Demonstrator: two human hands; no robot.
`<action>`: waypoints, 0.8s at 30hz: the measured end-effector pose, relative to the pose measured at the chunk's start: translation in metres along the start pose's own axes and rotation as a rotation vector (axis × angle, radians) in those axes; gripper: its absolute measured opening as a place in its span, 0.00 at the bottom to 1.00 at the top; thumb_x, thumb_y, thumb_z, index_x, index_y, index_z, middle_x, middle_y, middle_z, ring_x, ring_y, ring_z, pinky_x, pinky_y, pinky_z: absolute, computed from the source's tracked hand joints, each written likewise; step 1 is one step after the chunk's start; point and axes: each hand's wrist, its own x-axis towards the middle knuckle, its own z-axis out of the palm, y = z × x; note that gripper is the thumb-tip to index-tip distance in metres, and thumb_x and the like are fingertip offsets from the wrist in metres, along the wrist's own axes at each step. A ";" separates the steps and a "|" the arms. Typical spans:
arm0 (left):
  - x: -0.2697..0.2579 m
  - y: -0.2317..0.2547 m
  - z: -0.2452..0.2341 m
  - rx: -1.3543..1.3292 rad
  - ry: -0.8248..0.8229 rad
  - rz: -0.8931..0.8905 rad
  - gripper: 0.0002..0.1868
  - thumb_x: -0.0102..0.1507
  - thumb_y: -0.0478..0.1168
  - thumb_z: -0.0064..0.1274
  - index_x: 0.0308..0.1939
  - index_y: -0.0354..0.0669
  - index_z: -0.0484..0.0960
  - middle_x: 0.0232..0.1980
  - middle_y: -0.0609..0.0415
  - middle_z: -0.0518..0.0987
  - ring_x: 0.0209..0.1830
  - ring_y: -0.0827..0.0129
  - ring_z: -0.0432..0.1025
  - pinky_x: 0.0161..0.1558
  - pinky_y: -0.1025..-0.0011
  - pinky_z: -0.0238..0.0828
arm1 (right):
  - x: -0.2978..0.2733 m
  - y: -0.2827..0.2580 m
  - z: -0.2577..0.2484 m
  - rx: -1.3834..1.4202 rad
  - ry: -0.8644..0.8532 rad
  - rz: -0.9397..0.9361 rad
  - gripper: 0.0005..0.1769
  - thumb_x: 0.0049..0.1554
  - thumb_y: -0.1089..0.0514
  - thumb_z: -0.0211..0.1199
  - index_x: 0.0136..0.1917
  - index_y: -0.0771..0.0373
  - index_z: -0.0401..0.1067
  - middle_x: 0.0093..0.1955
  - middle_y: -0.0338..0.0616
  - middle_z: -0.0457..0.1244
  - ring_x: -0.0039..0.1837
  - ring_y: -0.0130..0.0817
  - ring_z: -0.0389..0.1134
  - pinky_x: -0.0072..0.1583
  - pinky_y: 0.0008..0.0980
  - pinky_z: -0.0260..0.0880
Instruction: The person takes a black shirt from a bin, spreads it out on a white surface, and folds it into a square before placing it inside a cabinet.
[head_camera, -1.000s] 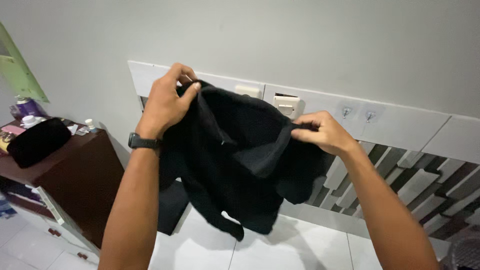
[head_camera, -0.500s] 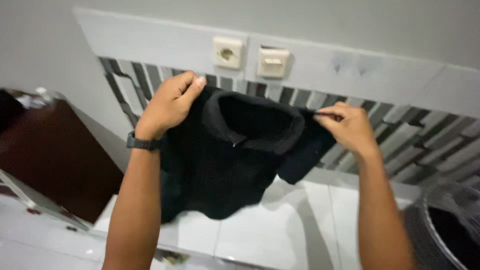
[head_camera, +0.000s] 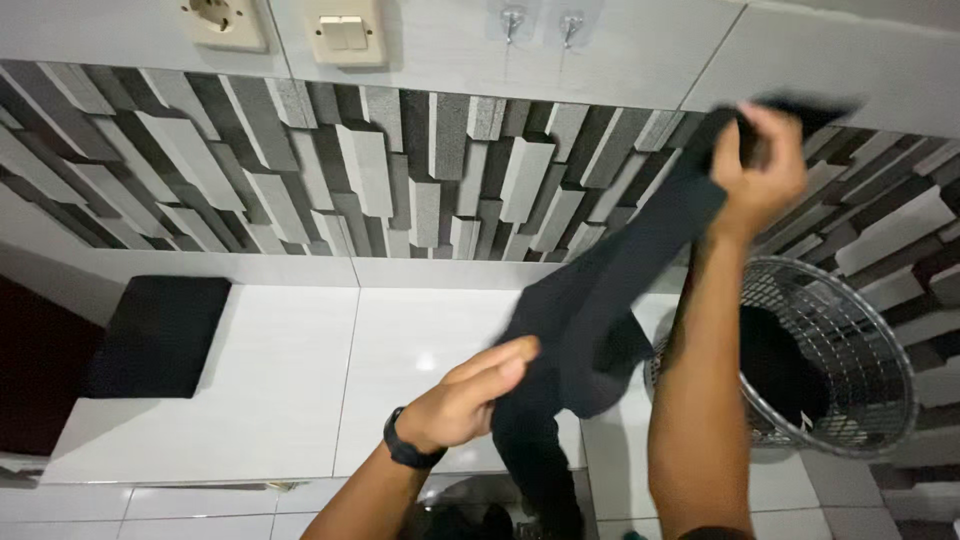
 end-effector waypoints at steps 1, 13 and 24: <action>-0.003 -0.003 -0.001 -0.001 0.000 0.004 0.20 0.69 0.43 0.39 0.62 0.39 0.74 0.58 0.57 0.76 0.58 0.77 0.69 0.62 0.73 0.63 | 0.020 -0.007 0.011 0.071 -0.046 -0.133 0.09 0.62 0.77 0.64 0.55 0.72 0.74 0.55 0.44 0.64 0.59 0.33 0.68 0.63 0.31 0.71; -0.101 -0.077 -0.120 0.343 0.542 0.114 0.31 0.59 0.35 0.54 0.67 0.36 0.73 0.50 0.52 0.81 0.46 0.68 0.72 0.52 0.66 0.71 | -0.176 -0.077 0.241 -0.022 -0.304 -0.233 0.08 0.49 0.70 0.65 0.43 0.63 0.73 0.46 0.49 0.67 0.51 0.51 0.68 0.56 0.47 0.68; -0.198 -0.129 -0.287 1.417 1.432 0.303 0.25 0.58 0.37 0.62 0.58 0.35 0.74 0.59 0.39 0.76 0.60 0.46 0.69 0.62 0.52 0.63 | -0.409 -0.104 0.240 0.212 -1.140 0.254 0.14 0.57 0.64 0.66 0.57 0.65 0.76 0.63 0.53 0.68 0.66 0.50 0.67 0.68 0.44 0.67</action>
